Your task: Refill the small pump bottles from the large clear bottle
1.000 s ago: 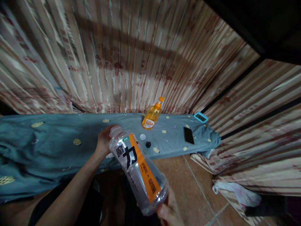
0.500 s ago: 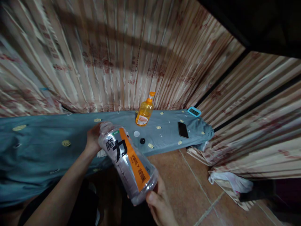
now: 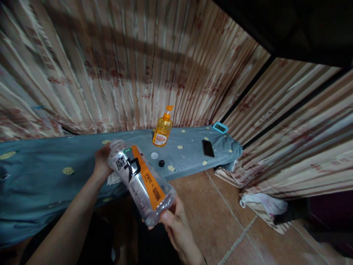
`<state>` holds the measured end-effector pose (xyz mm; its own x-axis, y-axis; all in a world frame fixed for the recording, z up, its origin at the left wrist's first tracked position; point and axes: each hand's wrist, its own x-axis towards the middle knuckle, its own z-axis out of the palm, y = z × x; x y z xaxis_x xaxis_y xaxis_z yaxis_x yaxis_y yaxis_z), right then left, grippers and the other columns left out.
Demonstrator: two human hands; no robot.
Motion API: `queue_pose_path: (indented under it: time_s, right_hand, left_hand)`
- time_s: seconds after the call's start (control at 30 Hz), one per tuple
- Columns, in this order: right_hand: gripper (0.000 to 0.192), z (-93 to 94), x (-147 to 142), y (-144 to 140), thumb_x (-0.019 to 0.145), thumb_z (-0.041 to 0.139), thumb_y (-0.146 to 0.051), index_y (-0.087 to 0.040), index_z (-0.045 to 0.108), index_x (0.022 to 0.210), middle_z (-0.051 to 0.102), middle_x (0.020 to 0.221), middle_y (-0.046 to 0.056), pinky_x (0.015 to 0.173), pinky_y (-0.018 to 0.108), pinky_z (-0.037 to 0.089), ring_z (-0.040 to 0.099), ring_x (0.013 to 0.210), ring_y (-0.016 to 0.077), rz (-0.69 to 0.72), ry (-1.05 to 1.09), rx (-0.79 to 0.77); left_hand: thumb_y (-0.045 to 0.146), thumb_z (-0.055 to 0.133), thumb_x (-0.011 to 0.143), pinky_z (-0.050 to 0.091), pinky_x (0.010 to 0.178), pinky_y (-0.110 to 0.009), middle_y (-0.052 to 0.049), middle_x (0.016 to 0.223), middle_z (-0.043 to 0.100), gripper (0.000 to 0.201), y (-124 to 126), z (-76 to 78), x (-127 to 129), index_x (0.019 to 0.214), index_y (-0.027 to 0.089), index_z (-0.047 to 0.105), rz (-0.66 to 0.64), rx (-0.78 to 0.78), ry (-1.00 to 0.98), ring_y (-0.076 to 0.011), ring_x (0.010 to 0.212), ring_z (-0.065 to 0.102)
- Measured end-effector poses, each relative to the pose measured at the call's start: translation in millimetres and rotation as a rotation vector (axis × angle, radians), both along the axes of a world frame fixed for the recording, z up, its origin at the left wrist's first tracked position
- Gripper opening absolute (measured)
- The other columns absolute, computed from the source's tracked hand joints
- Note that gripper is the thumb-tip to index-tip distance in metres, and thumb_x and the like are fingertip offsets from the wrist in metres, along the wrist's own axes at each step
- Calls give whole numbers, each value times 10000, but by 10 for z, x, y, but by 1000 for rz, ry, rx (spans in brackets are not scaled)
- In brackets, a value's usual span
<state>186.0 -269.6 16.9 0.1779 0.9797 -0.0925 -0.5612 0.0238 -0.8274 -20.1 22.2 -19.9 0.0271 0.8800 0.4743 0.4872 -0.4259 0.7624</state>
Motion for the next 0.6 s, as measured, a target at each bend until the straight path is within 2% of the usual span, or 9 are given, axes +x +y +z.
queue_pose_path:
  time_s: [0.17,0.3,0.47,0.6]
  right_hand:
    - [541,-27,10,31,873,1112,-507,-305,877,1315,979,1152,15,672,226,738,972,861,234,27,41,54]
    - [588,-25,9,31,846,1127,-515,-262,868,1310,983,1134,53,657,249,740,976,853,273,3,28,8]
    - [670,113,-101,11,729,1178,-569,-239,897,1239,988,1106,81,596,246,708,961,774,281,-130,49,-70]
    - [624,218,-176,4,730,1170,-594,-232,920,1173,980,1028,82,614,260,703,934,745,255,-127,46,-85]
  left_hand:
    - [462,731,879,720,959,-464,-80,969,884,254,27,4,43,964,259,858,34,35,32,-365,1042,856]
    - [479,733,867,711,939,-440,-84,1033,916,274,32,30,65,961,263,875,31,41,56,-363,1049,856]
    - [467,721,875,691,1001,-390,-62,1084,912,285,22,45,79,1028,274,866,51,-11,41,-351,1133,845]
    - [448,744,874,685,1011,-390,-79,1098,904,261,35,-2,84,1038,277,854,-9,-29,3,-357,1141,837]
